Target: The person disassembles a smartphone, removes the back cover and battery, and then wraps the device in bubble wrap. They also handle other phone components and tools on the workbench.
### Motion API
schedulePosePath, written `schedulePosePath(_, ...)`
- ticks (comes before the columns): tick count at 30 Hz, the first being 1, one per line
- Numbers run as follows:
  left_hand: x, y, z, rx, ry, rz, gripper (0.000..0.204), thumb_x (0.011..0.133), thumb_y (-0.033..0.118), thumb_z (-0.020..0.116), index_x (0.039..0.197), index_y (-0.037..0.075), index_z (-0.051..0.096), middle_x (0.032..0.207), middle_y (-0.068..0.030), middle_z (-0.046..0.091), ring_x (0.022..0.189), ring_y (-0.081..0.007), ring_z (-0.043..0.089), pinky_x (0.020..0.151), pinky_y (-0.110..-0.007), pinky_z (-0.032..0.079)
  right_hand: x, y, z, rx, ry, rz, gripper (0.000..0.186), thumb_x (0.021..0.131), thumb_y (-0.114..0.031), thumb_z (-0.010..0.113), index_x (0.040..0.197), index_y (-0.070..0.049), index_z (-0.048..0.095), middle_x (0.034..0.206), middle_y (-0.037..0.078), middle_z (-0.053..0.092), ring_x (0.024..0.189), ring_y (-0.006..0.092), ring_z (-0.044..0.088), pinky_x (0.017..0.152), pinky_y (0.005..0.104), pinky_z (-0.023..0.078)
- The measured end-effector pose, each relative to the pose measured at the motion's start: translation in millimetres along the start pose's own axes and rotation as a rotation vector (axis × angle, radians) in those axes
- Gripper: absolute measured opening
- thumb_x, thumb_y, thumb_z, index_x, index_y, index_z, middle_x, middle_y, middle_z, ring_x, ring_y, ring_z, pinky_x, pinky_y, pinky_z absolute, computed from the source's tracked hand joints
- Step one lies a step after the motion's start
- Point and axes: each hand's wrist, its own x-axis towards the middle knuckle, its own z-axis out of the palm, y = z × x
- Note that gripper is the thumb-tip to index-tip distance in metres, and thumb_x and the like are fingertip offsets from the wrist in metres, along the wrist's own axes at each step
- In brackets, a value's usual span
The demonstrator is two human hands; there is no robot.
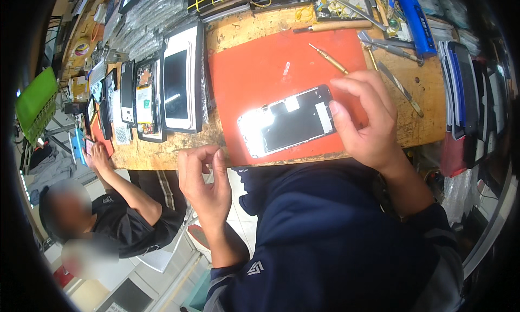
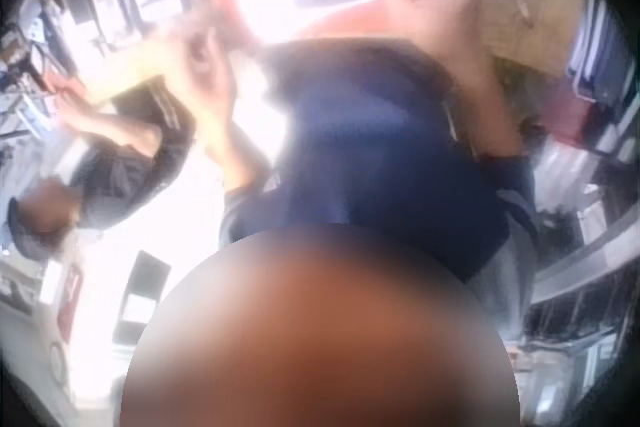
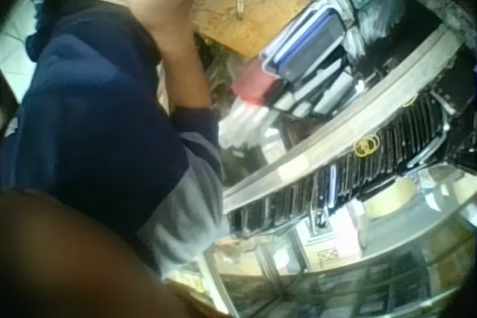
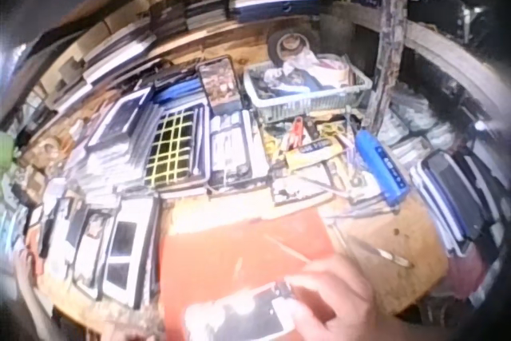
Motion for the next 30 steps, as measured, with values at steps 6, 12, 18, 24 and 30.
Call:
schedulePosePath(6, -5.7, -3.4, 8.0, -0.08, -0.108, -0.081, 0.033, 0.088, 0.009, 0.084, 0.116, 0.001, 0.068, 0.103, -0.0115, 0.065, 0.09, -0.0238, 0.062, 0.08, -0.035, 0.049, -0.6, -1.8, -1.2, 0.009, 0.034, -0.013, 0.032, 0.082, 0.008, 0.074, 0.114, 0.001, 0.069, 0.104, 0.016, 0.065, 0.093, 0.0322, 0.066, 0.081, 0.0395, 0.054)
schedulePosePath(12, 5.4, 0.5, 30.2, -0.08, -0.265, 0.123, 0.093, 0.071, 0.028, 0.096, 0.149, 0.0, 0.052, 0.137, -0.0196, 0.061, 0.132, -0.04, 0.052, 0.116, -0.051, 0.037, 13.5, 12.9, -35.5, -0.247, 0.294, -0.167, 0.023, 0.086, 0.009, 0.071, 0.109, 0.003, 0.072, 0.09, 0.013, 0.068, 0.08, 0.0272, 0.067, 0.073, 0.0353, 0.054)
schedulePosePath(18, 14.7, 33.7, 52.5, 0.12, -0.082, 0.082, 0.08, 0.073, 0.028, 0.094, 0.138, -0.001, 0.057, 0.119, -0.0183, 0.064, 0.114, -0.0363, 0.06, 0.101, -0.046, 0.047, 26.2, 21.0, -90.8, -0.296, 0.206, 0.282, 0.016, 0.093, 0.0, 0.071, 0.109, -0.001, 0.073, 0.088, 0.01, 0.07, 0.077, 0.0166, 0.068, 0.069, 0.0296, 0.053)
schedulePosePath(24, 25.0, 52.2, 72.9, 0.329, -0.01, 0.059, 0.085, 0.074, 0.048, 0.091, 0.136, 0.001, 0.058, 0.105, -0.0131, 0.064, 0.099, -0.0337, 0.061, 0.089, -0.046, 0.044, 19.0, 17.5, -53.2, -0.582, -0.155, 0.221, 0.022, 0.092, -0.02, 0.075, 0.1, -0.003, 0.065, 0.098, 0.014, 0.065, 0.093, 0.0359, 0.069, 0.077, 0.049, 0.055)
schedulePosePath(30, 16.5, 26.1, 66.9, -0.172, -0.066, 0.096, 0.081, 0.078, 0.029, 0.089, 0.142, -0.004, 0.051, 0.103, -0.0142, 0.066, 0.098, -0.0328, 0.062, 0.092, -0.047, 0.047, 36.9, 37.4, -47.2, -0.666, -0.153, 0.067, 0.017, 0.09, -0.014, 0.072, 0.096, -0.003, 0.062, 0.096, 0.016, 0.062, 0.09, 0.0352, 0.067, 0.075, 0.047, 0.055)
